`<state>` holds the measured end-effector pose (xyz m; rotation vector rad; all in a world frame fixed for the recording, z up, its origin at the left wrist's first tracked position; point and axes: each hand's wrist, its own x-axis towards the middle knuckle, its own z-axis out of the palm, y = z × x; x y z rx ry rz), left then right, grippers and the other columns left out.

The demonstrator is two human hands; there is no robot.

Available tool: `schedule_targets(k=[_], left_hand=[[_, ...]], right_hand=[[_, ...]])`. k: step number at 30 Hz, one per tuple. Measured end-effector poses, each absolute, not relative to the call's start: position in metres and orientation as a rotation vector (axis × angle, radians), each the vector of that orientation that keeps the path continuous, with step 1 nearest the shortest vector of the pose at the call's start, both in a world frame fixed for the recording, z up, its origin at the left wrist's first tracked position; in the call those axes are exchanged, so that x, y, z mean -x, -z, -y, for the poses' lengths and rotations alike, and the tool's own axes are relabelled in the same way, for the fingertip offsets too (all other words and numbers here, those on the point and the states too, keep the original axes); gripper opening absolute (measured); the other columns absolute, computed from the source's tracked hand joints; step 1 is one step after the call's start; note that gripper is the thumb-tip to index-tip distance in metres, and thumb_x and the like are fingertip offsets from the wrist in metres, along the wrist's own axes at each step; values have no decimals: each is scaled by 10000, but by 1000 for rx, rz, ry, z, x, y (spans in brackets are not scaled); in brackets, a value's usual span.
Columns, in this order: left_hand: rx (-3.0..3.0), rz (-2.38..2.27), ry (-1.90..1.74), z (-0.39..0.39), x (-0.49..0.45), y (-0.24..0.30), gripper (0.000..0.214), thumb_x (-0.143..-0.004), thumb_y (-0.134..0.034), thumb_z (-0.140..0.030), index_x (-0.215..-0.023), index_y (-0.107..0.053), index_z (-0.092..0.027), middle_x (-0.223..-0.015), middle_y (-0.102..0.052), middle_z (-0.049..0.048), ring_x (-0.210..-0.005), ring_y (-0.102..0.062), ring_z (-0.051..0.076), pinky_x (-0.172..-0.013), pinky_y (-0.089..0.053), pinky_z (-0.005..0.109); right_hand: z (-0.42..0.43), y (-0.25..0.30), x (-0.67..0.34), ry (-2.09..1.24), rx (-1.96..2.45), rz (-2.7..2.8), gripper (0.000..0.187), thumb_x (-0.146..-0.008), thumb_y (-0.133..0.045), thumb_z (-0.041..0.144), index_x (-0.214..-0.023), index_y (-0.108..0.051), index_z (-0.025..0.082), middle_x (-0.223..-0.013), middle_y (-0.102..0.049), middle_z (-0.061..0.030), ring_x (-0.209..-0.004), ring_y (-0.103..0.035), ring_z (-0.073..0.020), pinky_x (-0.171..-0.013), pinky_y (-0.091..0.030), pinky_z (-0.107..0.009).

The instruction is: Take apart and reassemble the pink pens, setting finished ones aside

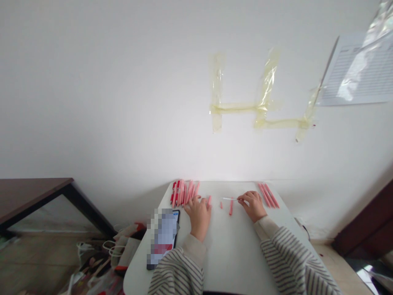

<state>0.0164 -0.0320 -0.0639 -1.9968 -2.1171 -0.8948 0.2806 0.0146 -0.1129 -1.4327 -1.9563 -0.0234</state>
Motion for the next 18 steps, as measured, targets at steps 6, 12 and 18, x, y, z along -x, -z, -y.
schedule_targets(k=[6, 12, 18], left_hand=[[1941, 2098, 818, 32, -16, 67, 165, -893, -624, -316, -902, -766, -232, -1225, -623, 119, -1227, -473, 346, -1096, -276, 700], [1942, 2094, 821, 30, -14, 69, 124, -872, -645, -256, -847, -765, -239, -1233, -622, 97, -1226, -456, 332, -1109, -261, 699], [1955, 2115, 877, 32, -15, 64, 125, -875, -637, -232, -865, -761, -241, -1232, -633, 90, -1220, -488, 331, -1106, -293, 649]], right_hand=[[-15, 114, -280, 44, 1474, 1939, 163, -928, -630, 347, -963, -788, 324, -928, -721, -51, -1039, -551, -264, -955, -392, -442], [-15, 114, -281, 24, 1463, 1937, 179, -930, -615, 359, -972, -787, 331, -936, -723, -56, -1039, -542, -276, -960, -390, -464], [-15, 114, -281, 29, 1474, 1930, 171, -932, -623, 350, -968, -789, 331, -931, -723, -52, -1038, -554, -274, -962, -404, -463]])
